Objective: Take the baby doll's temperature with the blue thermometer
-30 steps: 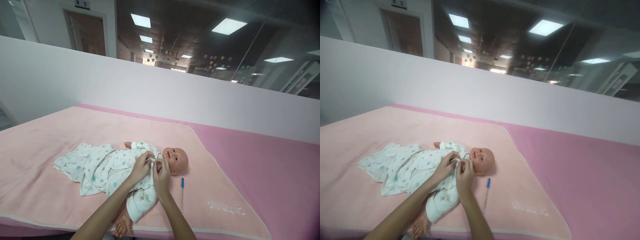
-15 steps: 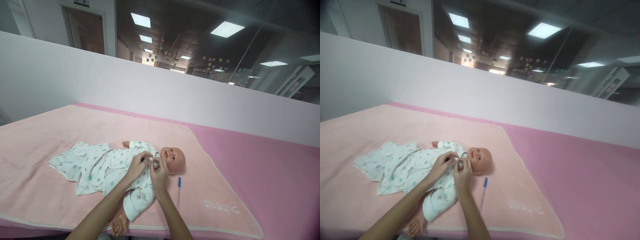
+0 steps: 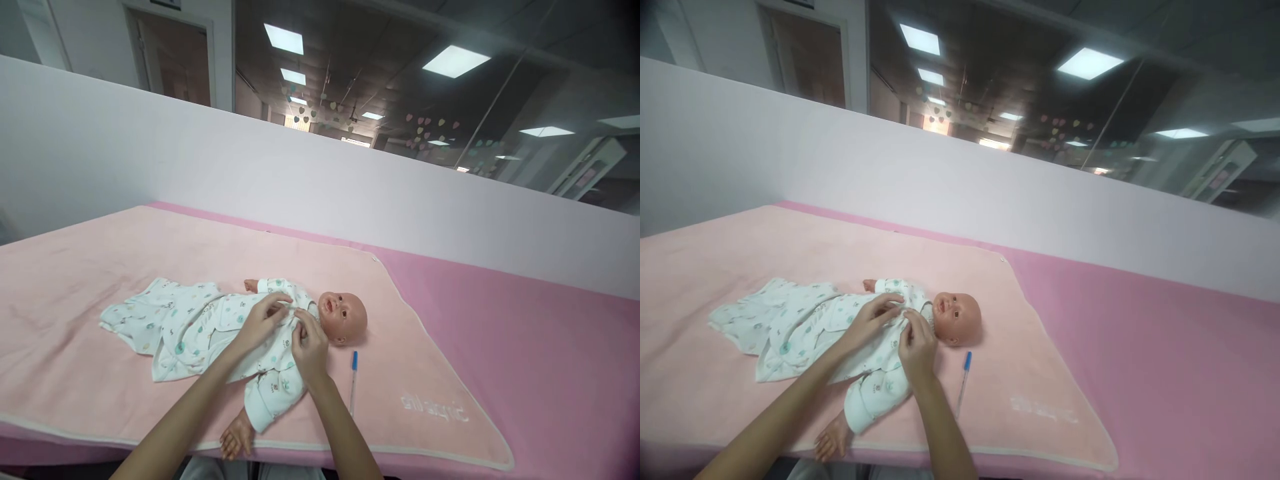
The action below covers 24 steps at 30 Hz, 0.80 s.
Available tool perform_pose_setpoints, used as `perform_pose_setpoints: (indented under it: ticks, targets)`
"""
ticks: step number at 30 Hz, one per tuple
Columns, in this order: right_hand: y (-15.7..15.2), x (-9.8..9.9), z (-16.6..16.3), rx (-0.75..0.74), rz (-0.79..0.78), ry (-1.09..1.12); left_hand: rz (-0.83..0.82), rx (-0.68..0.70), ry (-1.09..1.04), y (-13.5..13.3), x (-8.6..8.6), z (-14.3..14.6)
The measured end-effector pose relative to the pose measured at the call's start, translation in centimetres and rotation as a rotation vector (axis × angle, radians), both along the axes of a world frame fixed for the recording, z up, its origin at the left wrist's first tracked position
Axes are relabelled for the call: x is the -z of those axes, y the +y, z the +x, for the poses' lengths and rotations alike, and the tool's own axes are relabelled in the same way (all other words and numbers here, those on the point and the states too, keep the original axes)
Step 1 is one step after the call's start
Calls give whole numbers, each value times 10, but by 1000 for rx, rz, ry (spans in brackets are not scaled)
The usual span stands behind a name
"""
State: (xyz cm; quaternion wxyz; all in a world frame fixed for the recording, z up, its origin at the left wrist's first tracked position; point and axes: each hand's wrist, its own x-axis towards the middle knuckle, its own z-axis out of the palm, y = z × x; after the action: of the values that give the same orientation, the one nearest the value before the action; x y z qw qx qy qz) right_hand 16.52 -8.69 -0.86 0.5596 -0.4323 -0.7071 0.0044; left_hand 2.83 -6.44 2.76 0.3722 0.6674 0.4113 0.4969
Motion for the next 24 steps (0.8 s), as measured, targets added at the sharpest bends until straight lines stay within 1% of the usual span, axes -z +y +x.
perform_pose_setpoints:
  ticks: [2,4,6,9,12,15,21,24]
  targets:
    - [-1,-1,-1,-65,-24,-59,10,-35,24,-2,-1,-17]
    - [0,-6,-3,-95,-93,-105,36,-51,114,-7,0,-30]
    - [2,-14,-7,-82,-176,-135,84,-49,222,-13,2,-37]
    - [7,-26,-12,-42,-252,-202,200,-71,352,-19,5,-35]
    - [9,-30,-14,-3,-239,-290,275,-97,415,-20,8,-31]
    - [6,-25,-12,6,-190,-321,283,-100,444,-19,10,-30]
    - [3,-14,-12,-22,-115,-211,290,-110,466,-19,12,-32]
    - [4,-12,-14,-9,-102,-209,286,-123,476,-20,11,-30]
